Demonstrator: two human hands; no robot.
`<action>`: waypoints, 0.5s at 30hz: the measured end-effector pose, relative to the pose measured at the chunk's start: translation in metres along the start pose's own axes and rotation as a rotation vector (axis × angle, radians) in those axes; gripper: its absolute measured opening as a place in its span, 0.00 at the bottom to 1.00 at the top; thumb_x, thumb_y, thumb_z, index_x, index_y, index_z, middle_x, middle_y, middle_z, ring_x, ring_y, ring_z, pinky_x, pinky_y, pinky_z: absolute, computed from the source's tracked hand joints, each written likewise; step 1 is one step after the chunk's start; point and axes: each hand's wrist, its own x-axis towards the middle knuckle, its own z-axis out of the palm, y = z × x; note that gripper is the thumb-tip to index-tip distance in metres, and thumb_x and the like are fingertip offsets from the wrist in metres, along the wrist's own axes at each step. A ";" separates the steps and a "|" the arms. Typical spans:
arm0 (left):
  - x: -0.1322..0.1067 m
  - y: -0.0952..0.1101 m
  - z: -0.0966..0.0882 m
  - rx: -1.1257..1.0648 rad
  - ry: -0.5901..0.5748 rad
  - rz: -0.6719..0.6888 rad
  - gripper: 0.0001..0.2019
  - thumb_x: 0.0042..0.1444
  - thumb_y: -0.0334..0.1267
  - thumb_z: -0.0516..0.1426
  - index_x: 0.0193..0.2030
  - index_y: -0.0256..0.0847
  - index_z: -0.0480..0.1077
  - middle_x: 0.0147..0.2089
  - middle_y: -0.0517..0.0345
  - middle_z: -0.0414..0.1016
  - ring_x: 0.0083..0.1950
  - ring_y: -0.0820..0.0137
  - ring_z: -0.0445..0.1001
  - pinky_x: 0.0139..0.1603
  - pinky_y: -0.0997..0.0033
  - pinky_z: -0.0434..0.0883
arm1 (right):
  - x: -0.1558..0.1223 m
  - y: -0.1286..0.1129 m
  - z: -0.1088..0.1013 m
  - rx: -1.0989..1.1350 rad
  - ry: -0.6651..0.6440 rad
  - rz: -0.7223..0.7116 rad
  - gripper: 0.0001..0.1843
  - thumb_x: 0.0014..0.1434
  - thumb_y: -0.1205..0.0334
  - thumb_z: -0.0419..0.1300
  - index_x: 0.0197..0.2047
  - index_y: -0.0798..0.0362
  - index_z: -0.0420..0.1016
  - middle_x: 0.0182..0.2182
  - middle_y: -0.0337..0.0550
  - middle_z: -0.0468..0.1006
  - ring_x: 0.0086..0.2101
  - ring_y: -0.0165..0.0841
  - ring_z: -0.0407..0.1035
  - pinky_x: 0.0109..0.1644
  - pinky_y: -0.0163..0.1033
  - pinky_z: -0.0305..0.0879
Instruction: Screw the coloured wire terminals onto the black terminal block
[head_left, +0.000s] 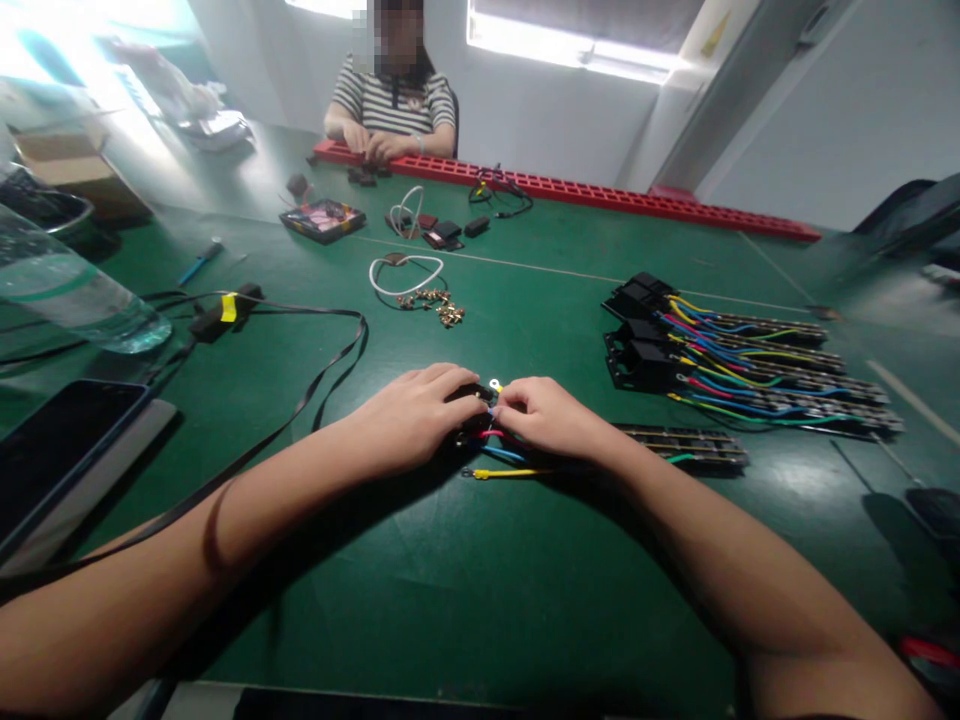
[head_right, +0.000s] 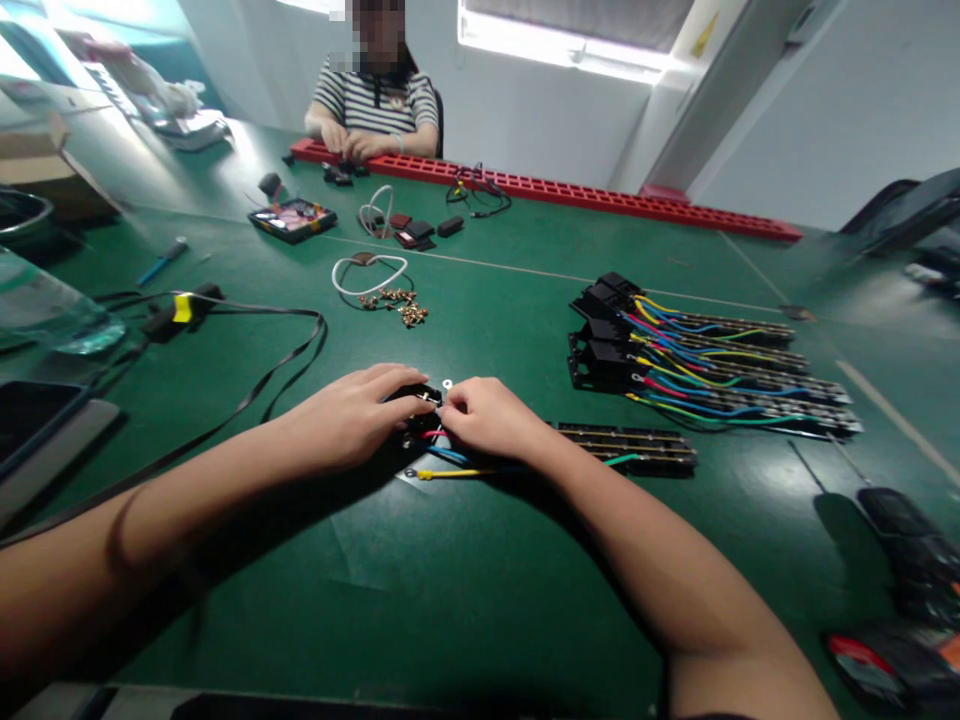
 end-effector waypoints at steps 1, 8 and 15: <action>0.000 0.000 0.000 0.002 0.006 0.004 0.14 0.68 0.32 0.55 0.58 0.41 0.72 0.63 0.43 0.69 0.63 0.54 0.69 0.60 0.50 0.75 | 0.000 0.000 0.000 -0.009 0.007 0.008 0.14 0.62 0.63 0.55 0.25 0.57 0.71 0.24 0.37 0.70 0.27 0.26 0.60 0.32 0.35 0.48; -0.001 -0.001 0.001 0.006 0.033 0.039 0.15 0.67 0.29 0.54 0.58 0.41 0.71 0.64 0.43 0.68 0.64 0.55 0.69 0.63 0.52 0.74 | 0.000 -0.004 0.004 -0.064 0.057 0.026 0.11 0.59 0.65 0.57 0.25 0.56 0.71 0.25 0.39 0.71 0.26 0.27 0.58 0.32 0.36 0.46; 0.001 0.002 0.000 -0.024 0.039 0.044 0.14 0.65 0.27 0.53 0.55 0.38 0.72 0.61 0.43 0.68 0.62 0.57 0.69 0.61 0.55 0.75 | 0.000 -0.005 0.005 -0.113 0.076 0.015 0.11 0.59 0.64 0.57 0.25 0.56 0.72 0.26 0.41 0.72 0.27 0.28 0.59 0.32 0.36 0.47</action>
